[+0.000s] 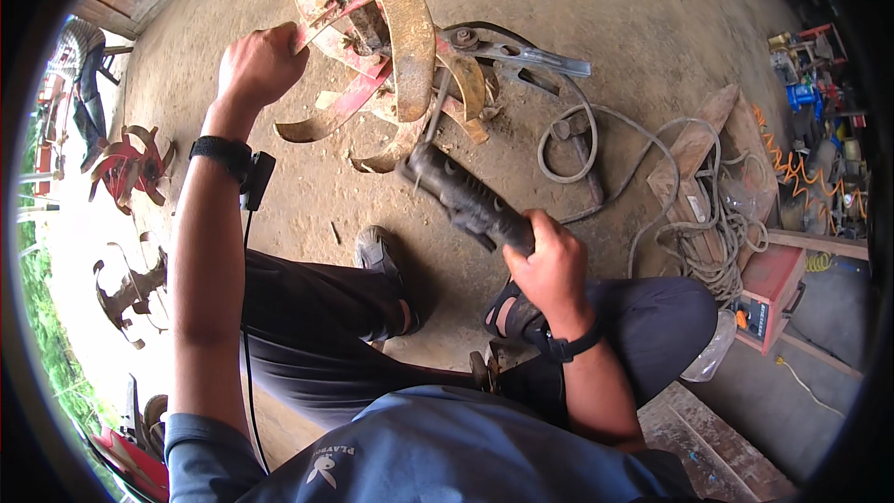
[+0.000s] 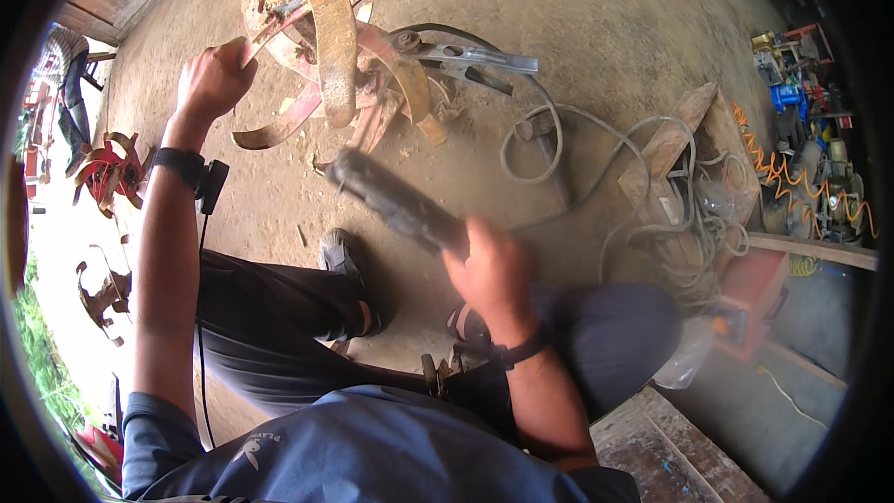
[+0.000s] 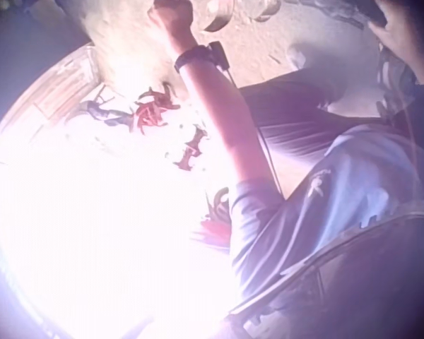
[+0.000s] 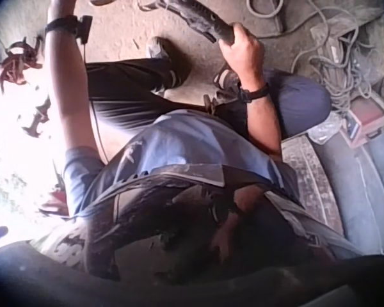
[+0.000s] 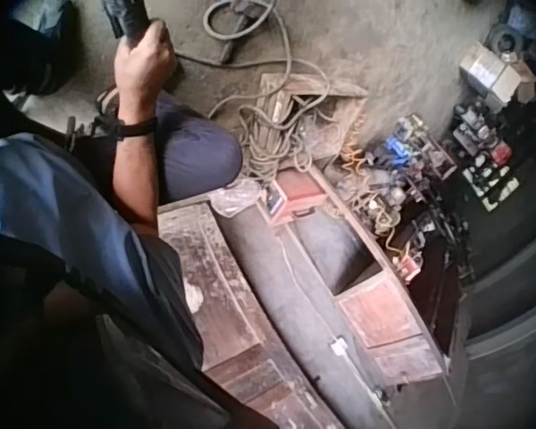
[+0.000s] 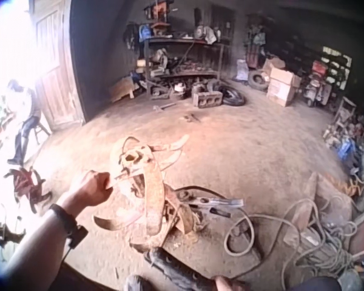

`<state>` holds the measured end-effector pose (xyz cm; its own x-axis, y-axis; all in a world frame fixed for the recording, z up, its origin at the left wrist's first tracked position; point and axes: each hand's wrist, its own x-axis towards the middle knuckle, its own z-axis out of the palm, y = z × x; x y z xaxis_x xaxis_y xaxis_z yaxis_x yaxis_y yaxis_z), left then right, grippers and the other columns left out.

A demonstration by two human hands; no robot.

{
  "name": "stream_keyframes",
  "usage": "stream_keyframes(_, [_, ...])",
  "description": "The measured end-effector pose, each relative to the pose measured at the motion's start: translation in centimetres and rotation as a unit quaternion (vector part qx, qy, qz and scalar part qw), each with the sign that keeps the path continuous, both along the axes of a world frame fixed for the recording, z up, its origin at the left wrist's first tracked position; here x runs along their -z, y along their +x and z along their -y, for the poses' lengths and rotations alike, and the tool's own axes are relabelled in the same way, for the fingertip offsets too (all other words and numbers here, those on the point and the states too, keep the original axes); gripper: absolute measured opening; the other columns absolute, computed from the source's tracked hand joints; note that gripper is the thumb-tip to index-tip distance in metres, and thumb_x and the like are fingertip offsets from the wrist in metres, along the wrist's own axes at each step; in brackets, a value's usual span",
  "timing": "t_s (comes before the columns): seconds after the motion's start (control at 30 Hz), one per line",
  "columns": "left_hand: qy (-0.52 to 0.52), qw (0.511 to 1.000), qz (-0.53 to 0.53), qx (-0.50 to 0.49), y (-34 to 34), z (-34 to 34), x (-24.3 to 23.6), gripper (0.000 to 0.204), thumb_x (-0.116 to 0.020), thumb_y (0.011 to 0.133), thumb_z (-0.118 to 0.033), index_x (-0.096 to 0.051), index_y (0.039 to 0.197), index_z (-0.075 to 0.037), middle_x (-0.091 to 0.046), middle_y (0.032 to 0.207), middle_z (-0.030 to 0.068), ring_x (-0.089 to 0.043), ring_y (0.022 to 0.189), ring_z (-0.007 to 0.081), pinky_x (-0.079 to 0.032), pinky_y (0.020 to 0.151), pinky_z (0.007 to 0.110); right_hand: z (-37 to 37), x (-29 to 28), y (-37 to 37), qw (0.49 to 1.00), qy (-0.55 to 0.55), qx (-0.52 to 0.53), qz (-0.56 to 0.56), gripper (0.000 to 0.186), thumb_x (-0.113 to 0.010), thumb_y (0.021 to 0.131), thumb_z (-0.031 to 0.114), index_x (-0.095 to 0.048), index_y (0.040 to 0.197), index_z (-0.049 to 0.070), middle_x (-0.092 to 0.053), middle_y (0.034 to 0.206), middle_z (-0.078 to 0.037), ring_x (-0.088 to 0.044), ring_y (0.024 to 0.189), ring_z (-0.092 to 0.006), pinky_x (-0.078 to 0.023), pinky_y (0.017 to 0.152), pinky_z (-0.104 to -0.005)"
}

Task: Welding metal blades onto a rotary tiller assembly.

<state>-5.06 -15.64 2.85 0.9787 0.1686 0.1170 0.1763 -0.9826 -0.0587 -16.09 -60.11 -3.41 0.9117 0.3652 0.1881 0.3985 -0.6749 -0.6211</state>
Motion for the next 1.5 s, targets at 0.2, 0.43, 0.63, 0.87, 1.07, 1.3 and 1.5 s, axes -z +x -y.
stream_keyframes(0.2, [-0.005,1.0,-0.013,-0.002,0.0,-0.1,-0.1,0.025,-0.064,0.095,-0.036,-0.067,0.098,-0.012,-0.074,0.09,0.0197,-0.071,0.089,0.0449,-0.055,0.076,0.057,-0.1,1.2,0.7,1.0,-0.001,0.012,0.0,0.028,-0.083,0.077,0.008,-0.069,0.102,0.006,-0.074,0.091,-0.017,-0.074,0.083,-0.0401,-0.058,0.071,-0.047])
stream_keyframes(0.43, [-0.008,1.0,-0.013,-0.011,0.0,0.1,-0.2,0.023,-0.064,0.094,-0.034,-0.067,0.098,-0.012,-0.074,0.092,0.0203,-0.071,0.092,0.0442,-0.055,0.08,0.057,-0.5,0.1,-0.2,0.999,0.026,-0.022,0.021,0.035,-0.085,0.073,0.008,-0.07,0.105,0.004,-0.074,0.093,-0.019,-0.073,0.086,-0.0426,-0.059,0.072,-0.0485])
stream_keyframes(0.63, [0.004,1.0,0.005,-0.004,0.2,0.2,-0.1,0.022,-0.065,0.094,-0.033,-0.067,0.099,-0.012,-0.074,0.091,0.0197,-0.071,0.092,0.0442,-0.055,0.081,0.058,-0.9,0.1,0.0,0.999,0.03,-0.016,-0.003,0.031,-0.083,0.075,0.007,-0.069,0.103,0.005,-0.073,0.092,-0.019,-0.073,0.085,-0.0441,-0.058,0.071,-0.0507])
stream_keyframes(0.87, [-0.032,0.999,0.015,0.008,-0.2,0.3,-0.3,0.021,-0.066,0.094,-0.033,-0.068,0.099,-0.013,-0.074,0.091,0.0193,-0.071,0.091,0.0439,-0.056,0.079,0.057,-0.3,1.1,0.7,1.0,-0.022,0.004,-0.022,0.03,-0.084,0.076,0.007,-0.068,0.101,0.006,-0.074,0.092,-0.019,-0.073,0.085,-0.0433,-0.058,0.071,-0.0501])
stream_keyframes(1.07, [0.002,1.0,-0.005,-0.013,0.1,0.4,-0.4,0.022,-0.065,0.094,-0.035,-0.068,0.099,-0.014,-0.074,0.091,0.0192,-0.072,0.091,0.0441,-0.056,0.079,0.056,-0.3,0.9,0.9,0.999,-0.015,0.007,-0.033,0.027,-0.084,0.078,0.012,-0.067,0.097,0.007,-0.072,0.09,-0.018,-0.071,0.085,-0.0437,-0.056,0.07,-0.0512])
stream_keyframes(1.3, [0.008,0.999,-0.033,-0.039,0.1,0.7,-0.7,0.03,-0.062,0.098,-0.04,-0.073,0.102,-0.013,-0.077,0.097,0.0184,-0.074,0.095,0.0425,-0.058,0.085,0.054,-0.4,1.8,0.4,0.95,0.195,0.042,-0.241,0.024,-0.081,0.087,0.02,-0.068,0.101,0.005,-0.071,0.083,-0.009,-0.071,0.077,-0.0248,-0.055,0.073,-0.0412])
stream_keyframes(1.5, [0.01,0.999,-0.025,-0.026,0.1,0.7,-0.8,0.029,-0.062,0.097,-0.038,-0.074,0.102,-0.013,-0.077,0.096,0.0191,-0.073,0.095,0.0425,-0.058,0.085,0.054,0.0,2.9,0.5,0.87,0.332,0.067,-0.358,0.016,-0.07,0.092,-0.006,-0.063,0.1,0.006,-0.064,0.081,0.0,-0.063,0.065,-0.0087,-0.052,0.059,-0.0287])
